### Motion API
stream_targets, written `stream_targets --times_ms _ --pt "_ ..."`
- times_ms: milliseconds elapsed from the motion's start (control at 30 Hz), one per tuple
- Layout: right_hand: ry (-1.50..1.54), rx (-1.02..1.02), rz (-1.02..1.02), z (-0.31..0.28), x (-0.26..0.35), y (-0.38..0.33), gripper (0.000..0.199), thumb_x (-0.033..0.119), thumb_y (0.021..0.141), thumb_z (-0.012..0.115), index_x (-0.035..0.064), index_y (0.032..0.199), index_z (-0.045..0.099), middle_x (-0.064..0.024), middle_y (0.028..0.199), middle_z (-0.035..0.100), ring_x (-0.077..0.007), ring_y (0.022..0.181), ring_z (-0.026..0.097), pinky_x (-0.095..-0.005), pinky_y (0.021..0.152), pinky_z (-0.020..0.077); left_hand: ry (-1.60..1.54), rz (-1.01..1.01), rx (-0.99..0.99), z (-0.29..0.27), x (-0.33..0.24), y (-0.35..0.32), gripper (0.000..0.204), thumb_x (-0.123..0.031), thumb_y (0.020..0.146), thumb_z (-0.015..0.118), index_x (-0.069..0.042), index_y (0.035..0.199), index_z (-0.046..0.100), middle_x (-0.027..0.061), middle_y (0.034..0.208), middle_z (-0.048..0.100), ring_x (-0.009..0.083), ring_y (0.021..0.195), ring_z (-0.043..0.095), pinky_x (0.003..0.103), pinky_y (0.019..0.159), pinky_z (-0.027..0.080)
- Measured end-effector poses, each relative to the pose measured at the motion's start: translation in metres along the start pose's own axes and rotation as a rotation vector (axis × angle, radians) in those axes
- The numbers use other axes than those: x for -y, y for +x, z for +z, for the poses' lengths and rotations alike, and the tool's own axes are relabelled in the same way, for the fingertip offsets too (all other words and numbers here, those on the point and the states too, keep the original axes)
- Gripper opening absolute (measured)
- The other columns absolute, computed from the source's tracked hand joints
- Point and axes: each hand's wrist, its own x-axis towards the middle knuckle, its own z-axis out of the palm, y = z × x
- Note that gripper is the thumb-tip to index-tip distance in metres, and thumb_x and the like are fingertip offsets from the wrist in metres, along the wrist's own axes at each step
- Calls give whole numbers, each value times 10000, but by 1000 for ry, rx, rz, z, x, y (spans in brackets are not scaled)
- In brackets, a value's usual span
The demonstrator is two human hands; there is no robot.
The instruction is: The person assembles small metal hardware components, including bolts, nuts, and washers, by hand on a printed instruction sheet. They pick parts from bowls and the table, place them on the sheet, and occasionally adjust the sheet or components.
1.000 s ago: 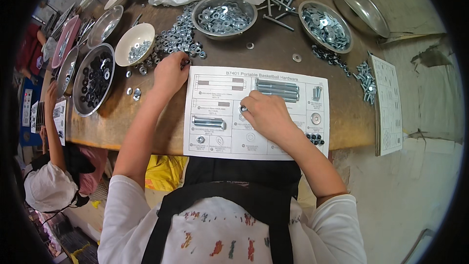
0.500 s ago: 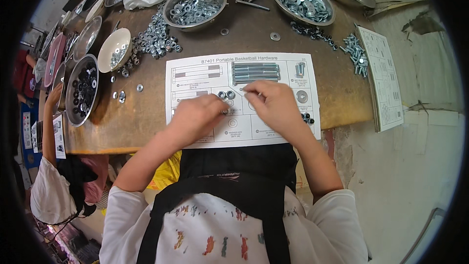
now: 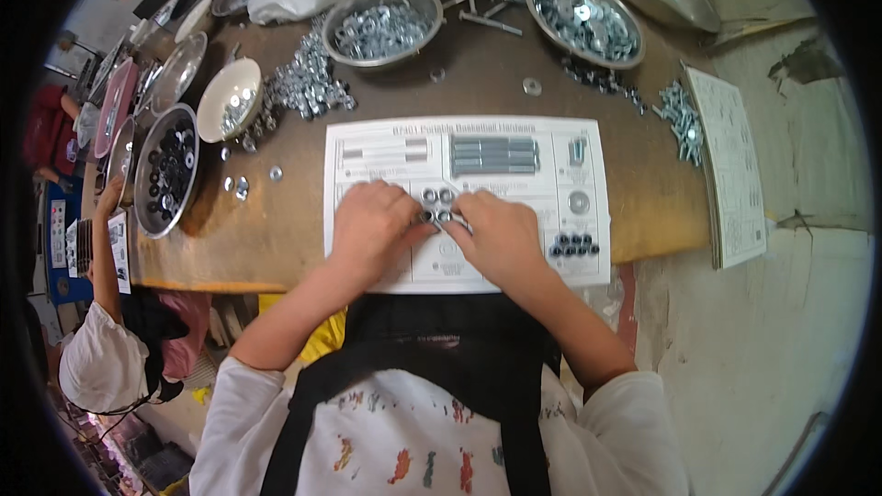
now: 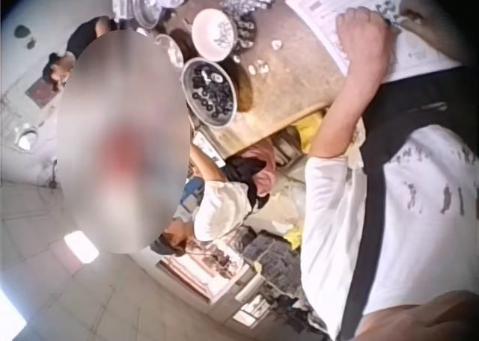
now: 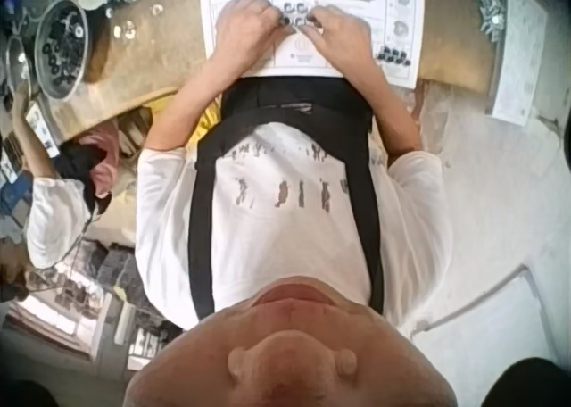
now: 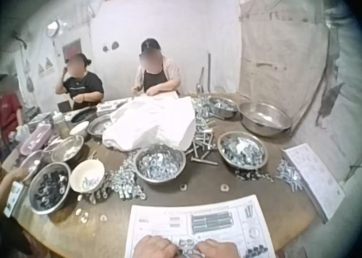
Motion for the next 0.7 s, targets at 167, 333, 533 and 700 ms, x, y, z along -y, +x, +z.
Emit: stream_targets --times_ms 167,333,533,700 --pt "82 61 61 -11 3 10 173 211 802 757 69 824 660 -83 753 673 -257 645 660 -362 591 511 -30 1 -29 -7 -1 3 294 -303 686 795 -99 733 588 65 745 576 264 763 581 405 683 421" --pt "118 -74 7 -48 2 77 151 169 818 732 51 781 645 -104 730 674 -269 626 657 -361 575 502 -119 -85 -164 -24 17 4 356 -374 718 818 -92 661 609 59 692 587 266 705 598 398 658 443" --pt "25 -186 -283 -30 -5 210 125 159 857 659 78 907 740 -119 865 715 -324 800 681 -424 724 524 -115 -481 -495 -44 86 -10 328 -260 804 794 -41 640 613 114 621 588 290 583 584 396 541 441" --pt "-94 -69 -229 25 12 286 165 218 826 668 97 883 764 -129 862 724 -333 826 690 -446 754 536 -166 -675 -527 -31 128 -47 337 -229 840 768 -12 643 602 133 633 588 285 543 565 378 520 429"
